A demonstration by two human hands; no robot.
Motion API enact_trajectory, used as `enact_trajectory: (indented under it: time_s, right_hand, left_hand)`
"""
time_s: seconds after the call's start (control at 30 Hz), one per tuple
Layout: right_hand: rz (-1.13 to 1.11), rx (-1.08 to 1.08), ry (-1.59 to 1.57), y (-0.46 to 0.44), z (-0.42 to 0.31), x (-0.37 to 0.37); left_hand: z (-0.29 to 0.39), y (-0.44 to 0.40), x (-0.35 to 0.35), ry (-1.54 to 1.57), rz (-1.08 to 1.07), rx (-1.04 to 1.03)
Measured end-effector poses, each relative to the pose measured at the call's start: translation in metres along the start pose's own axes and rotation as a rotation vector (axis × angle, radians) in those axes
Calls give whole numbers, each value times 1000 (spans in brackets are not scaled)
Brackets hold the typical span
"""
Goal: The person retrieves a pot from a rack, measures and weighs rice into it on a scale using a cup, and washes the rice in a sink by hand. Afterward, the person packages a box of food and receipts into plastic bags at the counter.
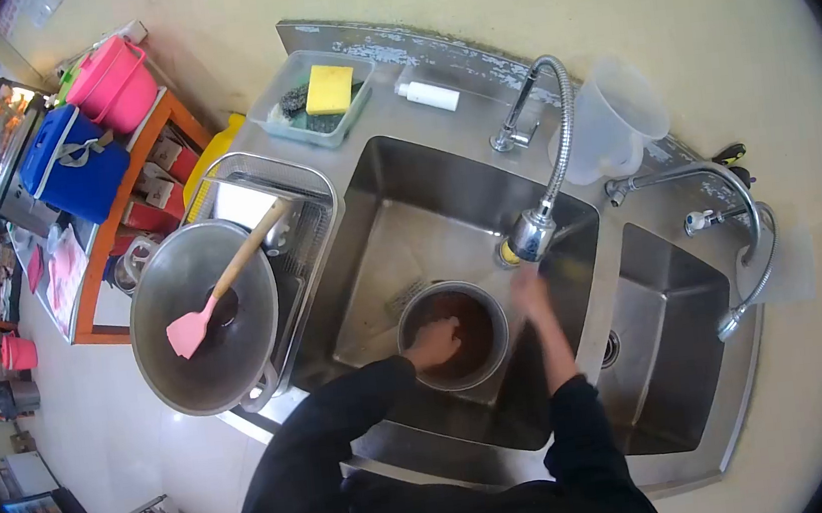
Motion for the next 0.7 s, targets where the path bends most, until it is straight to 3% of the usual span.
enact_trajectory:
  time_s: [0.03,0.07,0.1,0.17,0.23,0.27,0.3,0.33,0.37,0.43,0.47,0.53,0.6,0.67,0.7]
  right_hand:
    - [38,158,-165,-9,-72,22]
    - [282,646,-481,-35,-99,40]
    - [272,631,-374,-73,-121,57]
    - [372,736,-281,-91,-167,71]
    - [408,839,-194,-107,-209,73]
    - [367,858,-171,-112,-199,70]
    - [320,862,-172,-120,-188,61]
    - [265,869,-195,-128,-178,55]
    - [266,795,-490,-117,-168,52]
    - [157,834,-437,-154,-114,47]
    - [134,882,-348,-130,-122,44]
    - [39,676,-358,-89,-119,34]
    - [-150,629,-650,-51,-108,18]
    - [-455,120,-1287,7,-97,-20]
    - [-446,-29,-1438,32,-84,-38]
  left_hand:
    - [8,-4,-2,-195,23,-153]
    - [10,-5,-11,-394,43,-302]
    - [7,-5,-24,-598,61,-449]
    - [-26,-18,-76,-809,-13,-502]
    - [-32,-19,-71,-560,319,-465]
    - [-42,-28,-90,-421,-35,-262]
    - [-26,-18,-71,-406,40,-452]
    - [-10,-10,-51,-456,12,-460]
    - [-1,-6,-46,-471,57,-503]
    - [7,-3,-49,-447,5,-487]
    - [10,-1,-51,-397,-64,-447]
    - [16,-2,-55,-308,-193,-414]
    - [18,-3,-59,-199,-336,-361]
    - [22,-5,-64,-109,-460,-306]
    - [24,-7,-65,-59,-500,-272]
Point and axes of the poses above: each hand's wrist, its own y-axis away from the middle knuckle, its own x-axis out of the back of the hand, z = x × y, the point moved 6 cm from there along -y, towards the middle knuckle, and after that the axes turned 11 degrees about -y, right-handed, at the moved point
